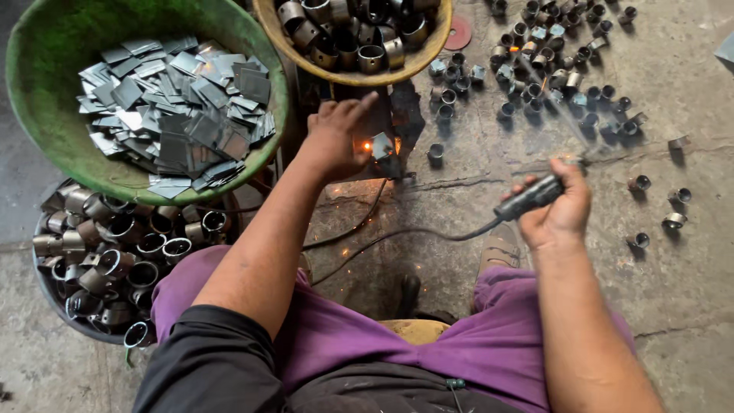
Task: The person sits on the floor and repeatedly picks up small metal cylinders and flat metal pieces. Using a handheld welding tool, they weld the flat piece onto the cylinder, then place the finished part into a nearby bowl. This process is repeated continuously throughout the clip.
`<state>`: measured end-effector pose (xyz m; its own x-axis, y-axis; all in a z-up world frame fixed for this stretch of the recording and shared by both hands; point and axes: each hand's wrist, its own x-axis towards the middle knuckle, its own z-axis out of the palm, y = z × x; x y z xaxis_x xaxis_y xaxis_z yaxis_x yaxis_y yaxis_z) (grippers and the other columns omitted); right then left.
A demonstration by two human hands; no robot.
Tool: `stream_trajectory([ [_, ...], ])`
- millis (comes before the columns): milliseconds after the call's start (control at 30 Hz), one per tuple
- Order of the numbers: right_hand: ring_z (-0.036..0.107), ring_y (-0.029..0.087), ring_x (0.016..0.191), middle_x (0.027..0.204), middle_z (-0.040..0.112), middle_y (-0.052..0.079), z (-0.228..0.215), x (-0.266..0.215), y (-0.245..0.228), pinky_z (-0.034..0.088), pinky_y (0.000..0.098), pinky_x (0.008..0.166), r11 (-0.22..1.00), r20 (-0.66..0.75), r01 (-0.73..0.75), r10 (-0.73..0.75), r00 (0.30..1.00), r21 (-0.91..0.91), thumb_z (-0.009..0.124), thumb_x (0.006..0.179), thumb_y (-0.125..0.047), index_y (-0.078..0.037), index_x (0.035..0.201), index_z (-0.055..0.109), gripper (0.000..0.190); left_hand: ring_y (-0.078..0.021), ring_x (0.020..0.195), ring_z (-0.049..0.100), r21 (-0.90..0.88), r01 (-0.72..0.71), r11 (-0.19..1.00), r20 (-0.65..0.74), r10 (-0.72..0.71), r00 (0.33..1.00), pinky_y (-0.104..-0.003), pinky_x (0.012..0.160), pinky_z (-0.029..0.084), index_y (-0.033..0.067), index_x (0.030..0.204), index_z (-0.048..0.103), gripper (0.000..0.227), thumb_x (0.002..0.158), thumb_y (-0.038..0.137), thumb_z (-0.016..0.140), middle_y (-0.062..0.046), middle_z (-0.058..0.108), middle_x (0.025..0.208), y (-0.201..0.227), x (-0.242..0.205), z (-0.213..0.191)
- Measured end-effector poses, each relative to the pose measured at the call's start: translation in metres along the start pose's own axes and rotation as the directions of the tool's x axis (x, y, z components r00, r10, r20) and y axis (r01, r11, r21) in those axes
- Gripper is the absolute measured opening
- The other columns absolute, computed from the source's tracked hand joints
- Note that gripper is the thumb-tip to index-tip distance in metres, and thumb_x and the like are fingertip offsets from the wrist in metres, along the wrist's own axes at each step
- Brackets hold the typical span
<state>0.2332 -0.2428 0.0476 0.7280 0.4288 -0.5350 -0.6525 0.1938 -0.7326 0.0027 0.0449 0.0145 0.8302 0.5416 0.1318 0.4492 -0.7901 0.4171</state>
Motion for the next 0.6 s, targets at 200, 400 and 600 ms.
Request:
stream_trajectory([
  [200, 0.064, 0.027, 0.086, 0.093, 0.062, 0.010, -0.020, 0.012, 0.005, 0.054, 0.0511, 0.083, 0.993, 0.137, -0.006, -0.010, 0.991, 0.119, 0.073, 0.092, -0.026, -0.014, 0.109, 0.055, 0.028, -0.0393, 0.127, 0.043, 0.095, -0.015, 0.995, 0.204, -0.004, 0.979, -0.053, 0.099, 0.035, 0.0281, 0.157, 0.029, 0.108, 0.066, 0.041, 0.087, -0.010, 0.054, 0.140, 0.012, 0.006, 0.029],
  [400, 0.065, 0.029, 0.090, 0.095, 0.064, 0.013, -0.022, 0.006, -0.004, 0.055, 0.0457, 0.084, 0.981, 0.099, -0.010, -0.009, 0.995, 0.192, 0.073, 0.095, -0.032, -0.008, 0.112, 0.056, 0.034, -0.0340, 0.125, 0.050, 0.140, -0.057, 0.988, 0.193, 0.030, 0.981, -0.051, 0.101, 0.038, 0.0276, 0.157, 0.043, 0.092, 0.073, 0.033, 0.082, -0.004, 0.068, 0.121, 0.016, 0.007, 0.037],
  [600, 0.063, 0.026, 0.084, 0.093, 0.062, 0.007, -0.022, -0.009, -0.012, 0.054, 0.0467, 0.080, 0.986, 0.042, 0.029, -0.036, 0.998, 0.163, 0.072, 0.091, -0.031, -0.016, 0.112, 0.050, 0.034, -0.0369, 0.122, 0.051, 0.123, -0.137, 0.983, 0.198, 0.111, 0.974, -0.054, 0.102, 0.037, 0.0255, 0.146, 0.054, 0.083, 0.069, 0.034, 0.083, -0.007, 0.071, 0.112, 0.039, 0.006, 0.021],
])
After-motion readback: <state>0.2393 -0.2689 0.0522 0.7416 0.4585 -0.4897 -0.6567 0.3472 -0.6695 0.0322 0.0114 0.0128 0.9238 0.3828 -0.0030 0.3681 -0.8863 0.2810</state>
